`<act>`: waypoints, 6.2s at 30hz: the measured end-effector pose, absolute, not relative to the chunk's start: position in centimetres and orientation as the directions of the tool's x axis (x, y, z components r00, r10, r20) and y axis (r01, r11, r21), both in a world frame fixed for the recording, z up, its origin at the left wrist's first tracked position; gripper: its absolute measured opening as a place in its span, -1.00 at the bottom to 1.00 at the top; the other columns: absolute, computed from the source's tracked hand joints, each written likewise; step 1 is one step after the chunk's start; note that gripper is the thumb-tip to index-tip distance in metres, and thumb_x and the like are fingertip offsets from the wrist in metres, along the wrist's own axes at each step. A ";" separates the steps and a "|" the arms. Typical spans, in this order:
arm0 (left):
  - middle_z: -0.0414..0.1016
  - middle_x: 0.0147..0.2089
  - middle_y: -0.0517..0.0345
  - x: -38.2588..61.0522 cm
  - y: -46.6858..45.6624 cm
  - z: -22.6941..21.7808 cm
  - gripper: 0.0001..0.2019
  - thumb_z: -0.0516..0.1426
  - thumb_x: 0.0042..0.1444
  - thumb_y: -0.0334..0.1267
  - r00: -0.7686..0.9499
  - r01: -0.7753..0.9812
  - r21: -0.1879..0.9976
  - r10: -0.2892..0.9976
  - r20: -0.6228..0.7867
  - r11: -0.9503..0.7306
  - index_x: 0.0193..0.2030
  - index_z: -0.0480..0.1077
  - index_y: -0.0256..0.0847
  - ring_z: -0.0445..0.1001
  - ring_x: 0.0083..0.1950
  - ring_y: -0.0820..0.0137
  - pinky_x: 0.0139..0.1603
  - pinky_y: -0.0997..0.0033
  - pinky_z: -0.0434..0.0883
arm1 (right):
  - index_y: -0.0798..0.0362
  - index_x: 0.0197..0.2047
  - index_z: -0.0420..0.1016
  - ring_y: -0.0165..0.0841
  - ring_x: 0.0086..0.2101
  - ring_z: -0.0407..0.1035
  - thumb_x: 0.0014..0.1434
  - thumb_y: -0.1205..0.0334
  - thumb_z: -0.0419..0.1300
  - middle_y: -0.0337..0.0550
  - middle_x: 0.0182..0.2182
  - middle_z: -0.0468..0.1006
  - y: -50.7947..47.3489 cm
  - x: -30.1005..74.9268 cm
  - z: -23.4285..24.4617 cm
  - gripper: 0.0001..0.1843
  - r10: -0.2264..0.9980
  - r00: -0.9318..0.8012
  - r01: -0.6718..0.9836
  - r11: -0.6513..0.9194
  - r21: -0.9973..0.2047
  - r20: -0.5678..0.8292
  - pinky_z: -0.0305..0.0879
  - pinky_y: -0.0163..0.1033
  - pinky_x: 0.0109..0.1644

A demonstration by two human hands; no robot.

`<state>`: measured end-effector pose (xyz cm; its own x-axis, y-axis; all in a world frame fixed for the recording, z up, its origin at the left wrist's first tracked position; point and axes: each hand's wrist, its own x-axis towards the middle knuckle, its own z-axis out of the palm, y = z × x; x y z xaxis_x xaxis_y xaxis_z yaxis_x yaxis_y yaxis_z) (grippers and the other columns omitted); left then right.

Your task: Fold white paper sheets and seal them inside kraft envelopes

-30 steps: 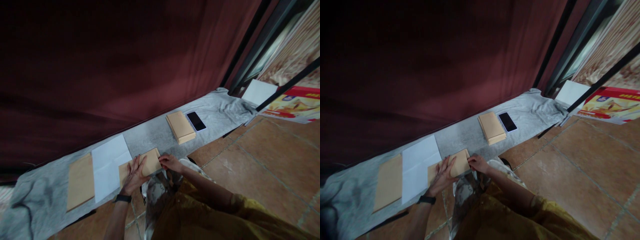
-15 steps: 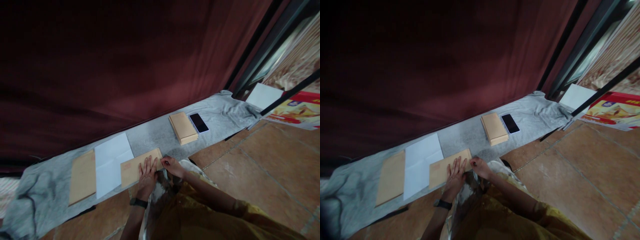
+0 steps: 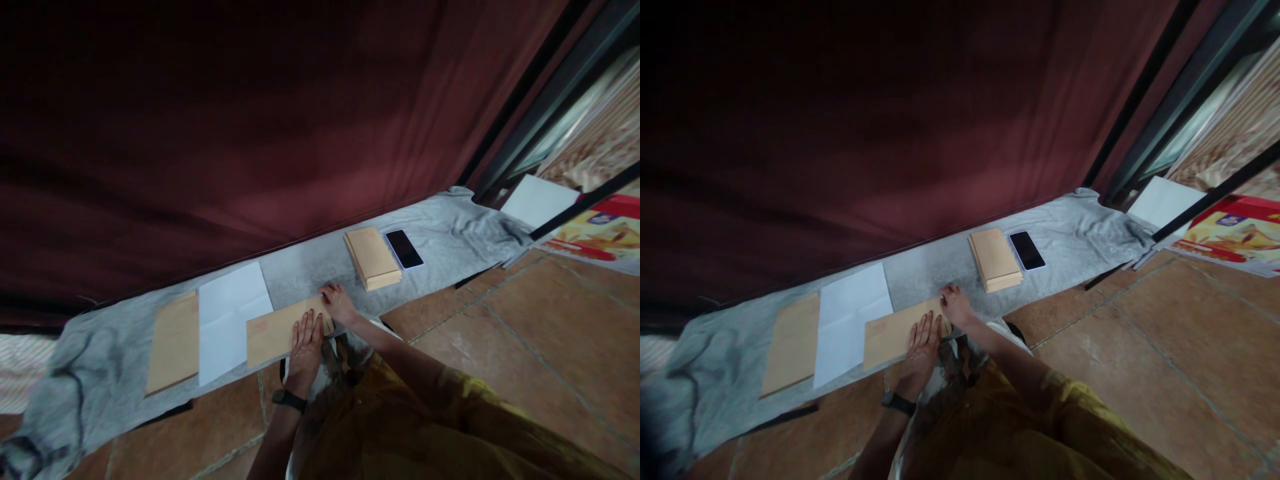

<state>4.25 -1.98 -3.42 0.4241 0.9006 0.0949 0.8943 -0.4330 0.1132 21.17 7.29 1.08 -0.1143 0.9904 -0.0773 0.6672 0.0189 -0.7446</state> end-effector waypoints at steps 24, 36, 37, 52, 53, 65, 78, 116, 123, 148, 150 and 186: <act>-0.13 0.59 0.13 4.9 -2.7 1.0 -0.07 -0.13 0.05 -0.69 0.403 0.856 0.242 0.883 0.241 -0.457 0.55 -0.21 0.00 -0.12 0.58 0.24 0.52 -0.13 0.08 | 0.00 -0.37 0.35 -0.34 -0.37 0.39 -0.13 -0.10 0.32 -0.26 -0.42 0.45 2.1 24.9 0.4 -0.61 0.924 0.083 -0.236 -0.346 -0.908 -0.374 0.38 -0.28 -0.34; 0.14 0.51 -0.08 6.3 0.8 -2.2 -0.48 -0.14 0.40 -0.26 0.189 0.827 0.497 0.962 0.199 -0.265 0.46 0.11 -0.25 0.06 0.53 0.26 0.50 0.01 0.15 | 0.06 -0.03 0.41 -0.13 -0.09 0.47 0.19 0.23 0.08 0.02 -0.11 0.52 1.6 24.7 -2.2 -0.71 0.980 0.160 0.308 -0.165 -0.937 -0.120 0.46 0.05 0.01; 0.13 0.51 -0.12 6.4 1.1 -2.2 -0.47 -0.13 0.41 -0.21 0.182 0.840 0.476 0.962 0.201 -0.259 0.46 0.11 -0.27 0.05 0.54 0.23 0.51 -0.01 0.13 | 0.07 0.04 0.42 -0.11 0.00 0.43 0.19 0.29 0.07 0.06 -0.02 0.50 1.5 24.8 -2.1 -0.66 0.988 0.146 0.392 -0.095 -0.915 -0.040 0.40 0.08 0.12; -0.08 0.58 0.04 7.5 4.7 -2.1 -0.45 -0.13 0.40 -0.09 0.217 0.916 0.325 0.972 0.087 -0.234 0.48 0.10 -0.07 -0.19 0.59 0.13 0.53 -0.11 -0.11 | 0.02 0.40 0.27 -0.15 0.37 0.10 0.42 0.27 0.00 -0.02 0.40 0.23 1.3 24.4 -2.9 -0.49 0.922 -0.321 0.853 0.380 -0.357 0.216 -0.01 0.10 0.44; -0.07 0.58 0.07 7.4 4.5 -2.2 -0.46 -0.12 0.40 -0.10 0.222 0.916 0.321 0.971 0.092 -0.240 0.48 0.10 -0.04 -0.18 0.59 0.14 0.53 -0.10 -0.09 | 0.02 0.40 0.27 -0.15 0.37 0.09 0.43 0.27 0.00 -0.02 0.40 0.23 1.3 24.4 -2.9 -0.49 0.921 -0.325 0.854 0.383 -0.352 0.214 -0.02 0.11 0.44; 0.14 0.50 -0.11 6.9 1.0 -3.1 -0.42 -0.14 0.42 -0.04 0.252 0.938 0.195 0.951 0.177 -0.285 0.46 0.12 -0.27 0.09 0.52 0.17 0.49 -0.02 0.13 | 0.03 0.37 0.31 -0.15 0.36 0.12 0.44 0.24 0.00 0.01 0.38 0.27 1.1 25.0 -3.2 -0.53 0.892 -0.369 0.840 0.440 -0.316 0.262 -0.01 0.12 0.44; 0.15 0.50 -0.02 5.8 -2.2 -2.6 -0.48 -0.02 0.39 -0.13 0.383 0.889 0.173 0.896 0.225 -0.423 0.44 0.17 -0.17 0.07 0.53 0.08 0.44 -0.14 0.21 | 0.05 0.30 0.40 -0.24 0.33 0.19 0.38 0.29 0.09 -0.04 0.33 0.36 7.0 24.0 -1.6 -0.55 0.730 -0.622 0.647 0.683 -0.340 0.283 0.13 -0.02 0.43; 0.23 0.46 -0.07 6.1 -2.3 -2.4 -0.58 -0.01 0.34 -0.32 0.198 0.801 0.513 0.946 0.257 -0.308 0.30 0.34 -0.15 0.29 0.42 0.19 0.39 0.02 0.36 | 0.02 -0.24 0.48 -0.09 0.04 0.32 0.26 0.29 0.15 0.07 -0.02 0.45 4.5 26.3 -4.8 -0.92 0.945 0.072 0.775 0.150 -0.614 0.320 0.27 0.07 0.17; 0.24 0.45 -0.10 6.1 -0.9 -2.4 -0.59 0.01 0.31 -0.34 0.205 0.803 0.509 0.946 0.253 -0.310 0.28 0.36 -0.18 0.27 0.43 0.16 0.40 -0.02 0.34 | -0.01 -0.17 0.51 -0.13 0.06 0.33 0.28 0.32 0.15 0.02 0.00 0.48 4.1 26.0 -4.4 -0.88 0.925 0.116 0.770 0.146 -0.621 0.362 0.27 0.06 0.20; 0.23 0.45 -0.22 7.4 -3.8 -2.7 -0.47 -0.07 0.34 -0.33 0.348 0.906 0.180 0.917 0.195 -0.383 0.43 0.16 -0.39 0.15 0.50 0.17 0.46 0.05 0.24 | 0.02 0.43 0.20 -0.19 0.36 0.14 0.41 0.24 0.07 -0.03 0.39 0.24 -0.8 27.3 -2.6 -0.44 0.813 -0.529 0.739 0.583 -0.337 0.244 -0.04 0.12 0.48; 0.25 0.44 -0.22 6.9 -4.0 -2.6 -0.48 -0.06 0.34 -0.34 0.345 0.907 0.180 0.916 0.204 -0.381 0.41 0.18 -0.40 0.16 0.49 0.17 0.46 0.06 0.24 | 0.02 0.43 0.20 -0.20 0.35 0.16 0.40 0.25 0.08 -0.03 0.39 0.25 -0.8 27.5 -2.7 -0.44 0.811 -0.530 0.734 0.585 -0.343 0.249 -0.01 0.12 0.48; 0.59 0.04 -0.02 6.0 -1.5 -1.0 -0.72 -0.02 0.37 -0.24 0.110 0.867 0.441 0.952 0.285 -0.232 -0.05 0.51 -0.20 0.52 0.04 0.17 0.11 0.10 0.46 | 0.00 -0.13 0.53 -0.22 0.08 0.41 0.36 0.35 0.16 -0.05 0.06 0.53 1.9 28.2 -2.6 -0.87 0.927 -0.273 0.627 0.375 -0.682 0.259 0.31 -0.01 0.20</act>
